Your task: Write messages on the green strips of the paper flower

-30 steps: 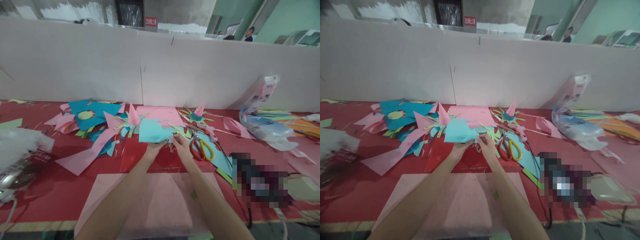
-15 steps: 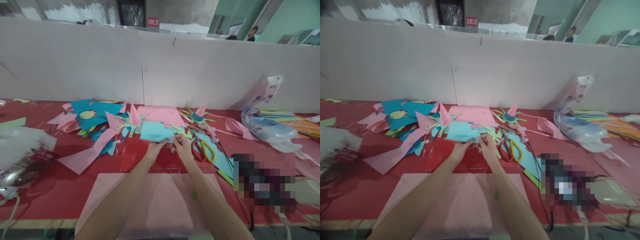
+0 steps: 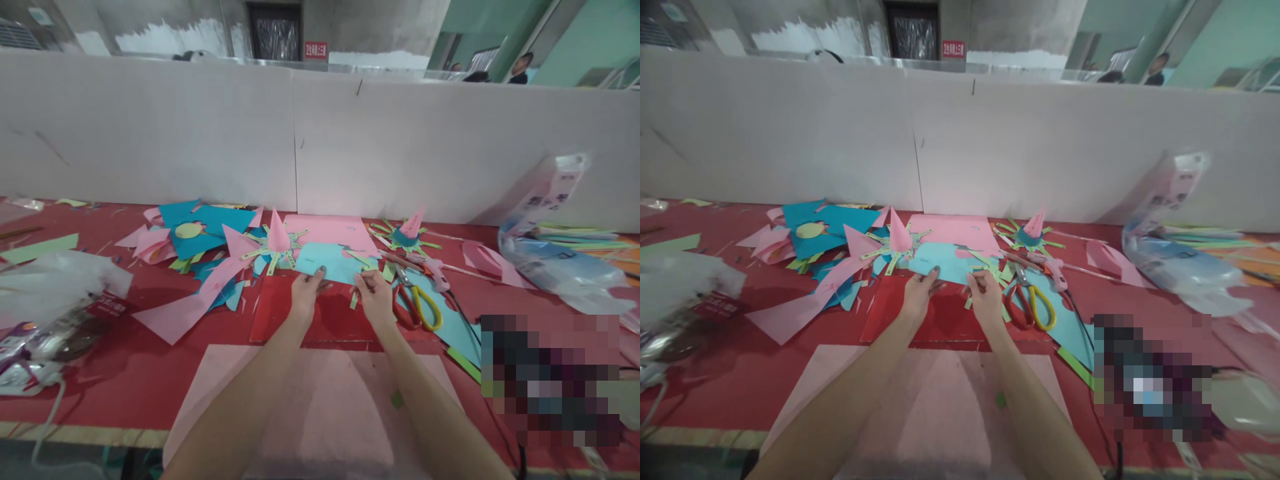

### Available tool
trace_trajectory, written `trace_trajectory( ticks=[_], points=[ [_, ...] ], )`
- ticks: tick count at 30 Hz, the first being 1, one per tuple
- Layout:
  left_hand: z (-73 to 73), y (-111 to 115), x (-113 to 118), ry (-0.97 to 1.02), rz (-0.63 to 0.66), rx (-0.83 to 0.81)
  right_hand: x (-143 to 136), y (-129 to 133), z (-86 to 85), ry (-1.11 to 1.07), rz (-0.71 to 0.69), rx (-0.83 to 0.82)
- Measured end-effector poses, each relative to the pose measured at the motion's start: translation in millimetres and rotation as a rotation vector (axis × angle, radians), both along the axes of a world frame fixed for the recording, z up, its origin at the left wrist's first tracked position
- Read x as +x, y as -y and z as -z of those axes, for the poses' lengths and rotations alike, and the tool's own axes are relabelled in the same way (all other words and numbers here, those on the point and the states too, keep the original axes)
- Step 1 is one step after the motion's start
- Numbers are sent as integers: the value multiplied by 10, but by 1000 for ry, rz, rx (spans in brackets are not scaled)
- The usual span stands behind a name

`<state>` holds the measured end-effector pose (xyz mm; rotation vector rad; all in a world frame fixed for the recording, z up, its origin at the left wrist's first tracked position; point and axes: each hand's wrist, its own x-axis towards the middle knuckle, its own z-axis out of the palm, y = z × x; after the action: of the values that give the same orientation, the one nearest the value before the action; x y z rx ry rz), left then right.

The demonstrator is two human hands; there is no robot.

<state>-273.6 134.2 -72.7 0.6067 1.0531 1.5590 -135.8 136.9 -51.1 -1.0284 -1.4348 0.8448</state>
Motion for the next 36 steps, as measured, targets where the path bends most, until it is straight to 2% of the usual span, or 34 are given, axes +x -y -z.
trace_trajectory(
  ticks=[8,12,15,18,23,26,30,36],
  points=[
    [27,-41,-73,18,-116,17,15,-31,10,67,67,33],
    [27,-82,-302,29,-196,44,218,-100,18,33,153,24],
    [1,-98,-462,28,-210,67,401,-170,20,-26,242,16],
    [-31,-91,-445,17,-158,76,485,-203,17,-105,277,4],
    [-71,4,-50,-15,94,88,318,-119,-10,-138,171,-34],
    [-82,82,144,-24,200,94,164,-42,-15,-83,22,-56],
    [-80,122,178,-7,146,84,43,-6,23,-33,-95,-101],
    [-61,98,126,29,124,66,23,-23,56,-35,-130,-140]
  ],
)
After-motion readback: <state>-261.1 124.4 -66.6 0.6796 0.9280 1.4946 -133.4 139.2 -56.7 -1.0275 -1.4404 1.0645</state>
